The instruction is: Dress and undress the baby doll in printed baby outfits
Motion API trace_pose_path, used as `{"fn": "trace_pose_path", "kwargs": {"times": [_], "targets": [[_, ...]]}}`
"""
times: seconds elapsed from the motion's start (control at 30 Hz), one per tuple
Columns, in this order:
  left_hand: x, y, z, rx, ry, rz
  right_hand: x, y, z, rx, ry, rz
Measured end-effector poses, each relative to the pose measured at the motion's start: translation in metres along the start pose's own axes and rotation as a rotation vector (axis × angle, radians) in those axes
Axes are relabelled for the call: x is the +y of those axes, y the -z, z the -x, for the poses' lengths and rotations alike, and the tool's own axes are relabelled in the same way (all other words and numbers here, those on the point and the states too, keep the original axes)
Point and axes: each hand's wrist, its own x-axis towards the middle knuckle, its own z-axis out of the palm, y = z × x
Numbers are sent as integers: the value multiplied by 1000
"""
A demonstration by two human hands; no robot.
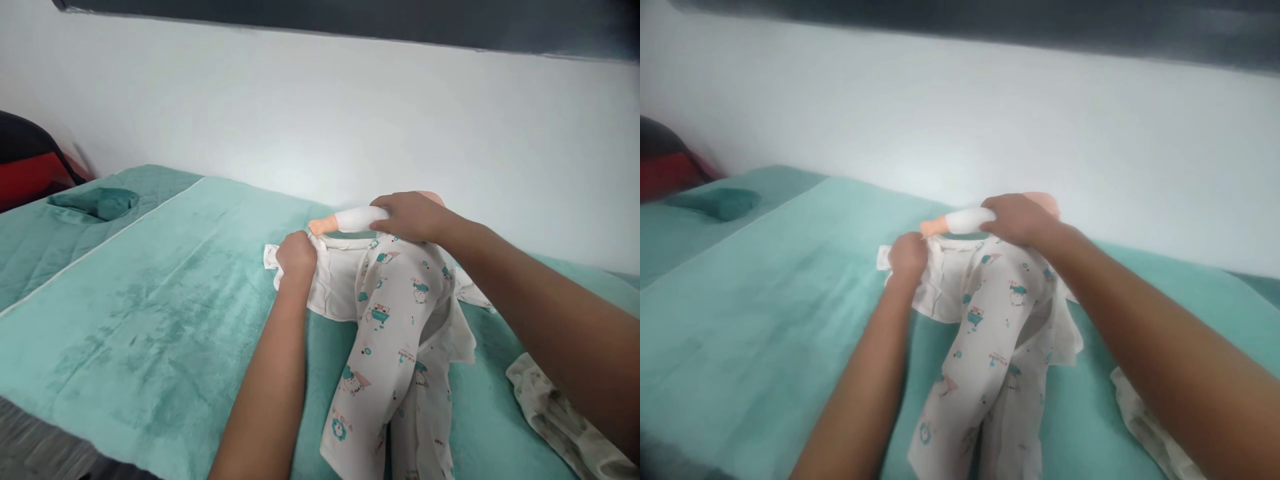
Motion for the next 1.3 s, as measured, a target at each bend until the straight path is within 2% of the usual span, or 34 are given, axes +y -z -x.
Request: {"fn": "trace_pose_path", "kwargs": {"times": [0.1, 0.17, 0.27, 0.33, 0.47, 0.53, 0.63, 0.73, 0.8, 0.87, 0.93, 1.03, 1.13, 1.2, 1.3], "targets": [[-2, 3, 2, 51, -25, 134, -11, -4, 0, -48, 27, -52], [-2, 5, 5, 87, -115, 182, -22, -8, -2, -91, 38, -86], [0, 6, 11, 159, -290, 53, -39, -18, -8, -140, 31, -104], [2, 4, 12, 211, -353, -56, -50, -26, -14, -164, 40, -106], [2, 1, 8, 144, -408, -85, -57, -35, -18, -132, 89, -169], [1, 1, 6, 119, -356, -82, -49, -37, -12, -50, 78, -292], [1, 2, 6, 133, -261, -106, -19, -46, 16, 134, -25, -498], [3, 1, 7, 136, -239, -126, 22, -73, 55, 298, -211, -620], [5, -1, 9, 140, -248, -137, 45, -97, 77, 380, -313, -564], [7, -3, 11, 152, -253, -146, 60, -117, 90, 419, -306, -453], [12, -1, 15, 190, -275, -127, 66, -128, 94, 462, -317, -398], [34, 7, 29, 220, -362, 38, 64, -129, 91, 531, -385, -403], [77, 11, 48, 76, -556, 182, 63, -124, 89, 551, -441, -438], [113, 7, 60, -51, -737, 91, 67, -123, 89, 556, -477, -462], [162, -12, 69, -188, -932, -249, 74, -123, 90, 543, -535, -472]]}}
